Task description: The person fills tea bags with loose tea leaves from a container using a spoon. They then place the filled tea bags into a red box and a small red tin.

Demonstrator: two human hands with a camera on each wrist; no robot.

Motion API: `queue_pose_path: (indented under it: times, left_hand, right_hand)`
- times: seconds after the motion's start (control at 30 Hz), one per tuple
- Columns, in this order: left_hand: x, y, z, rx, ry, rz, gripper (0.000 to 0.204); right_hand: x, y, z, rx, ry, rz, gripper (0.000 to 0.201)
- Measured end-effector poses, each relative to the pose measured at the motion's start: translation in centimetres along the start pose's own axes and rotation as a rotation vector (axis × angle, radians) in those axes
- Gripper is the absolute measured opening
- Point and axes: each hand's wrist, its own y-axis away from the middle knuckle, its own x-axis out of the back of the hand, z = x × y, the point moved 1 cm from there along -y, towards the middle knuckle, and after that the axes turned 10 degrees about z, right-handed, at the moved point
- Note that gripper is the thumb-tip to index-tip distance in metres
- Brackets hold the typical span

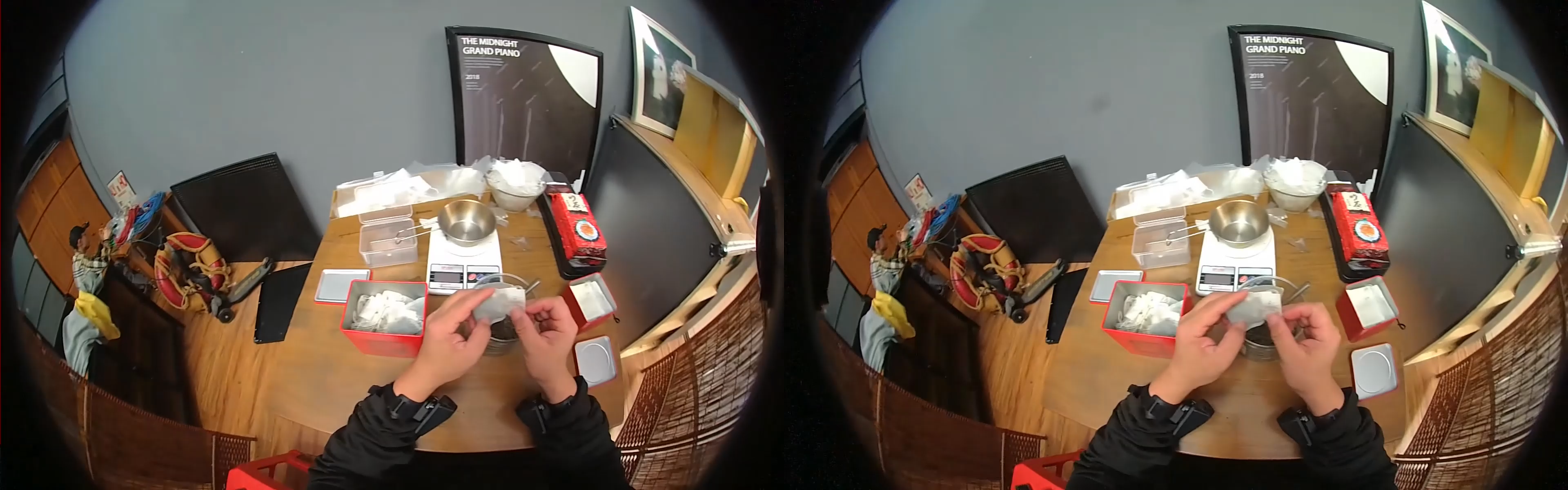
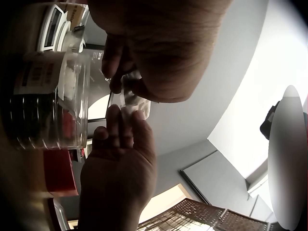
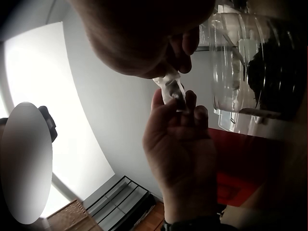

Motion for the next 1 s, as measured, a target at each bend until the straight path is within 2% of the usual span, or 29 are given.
queue_pose_path:
  times: [0.17,0.5,0.7,0.8,0.87,1.0]
  left_hand:
    - [0.2,-0.2,0.6,0.014,-0.004,0.01,0.044]
    - [0.3,-0.2,0.4,0.036,0.014,0.021,0.043]
    - [0.2,0.0,-0.2,0.04,0.056,0.032,0.041]
    - [0.3,0.1,-0.2,0.088,0.083,0.008,0.042]
    - [0.3,0.1,-0.3,0.165,0.198,0.017,0.044]
    - [0.3,0.3,-0.5,0.28,0.248,0.01,0.045]
  right_hand:
    - [-0.1,-0.1,-0.4,0.028,0.044,-0.044,0.015]
    - [-0.3,-0.1,-0.1,0.035,0.013,-0.014,0.015]
    - [0.2,0.0,0.1,0.069,0.098,-0.094,0.018]
    - [-0.1,0.0,-0.1,0.072,0.084,-0.084,0.018]
    - [-0.5,0.0,-0.2,0.018,-0.044,-0.023,0.018]
    - [-0.4,0.2,0.0,0.018,-0.037,-0.019,0.018]
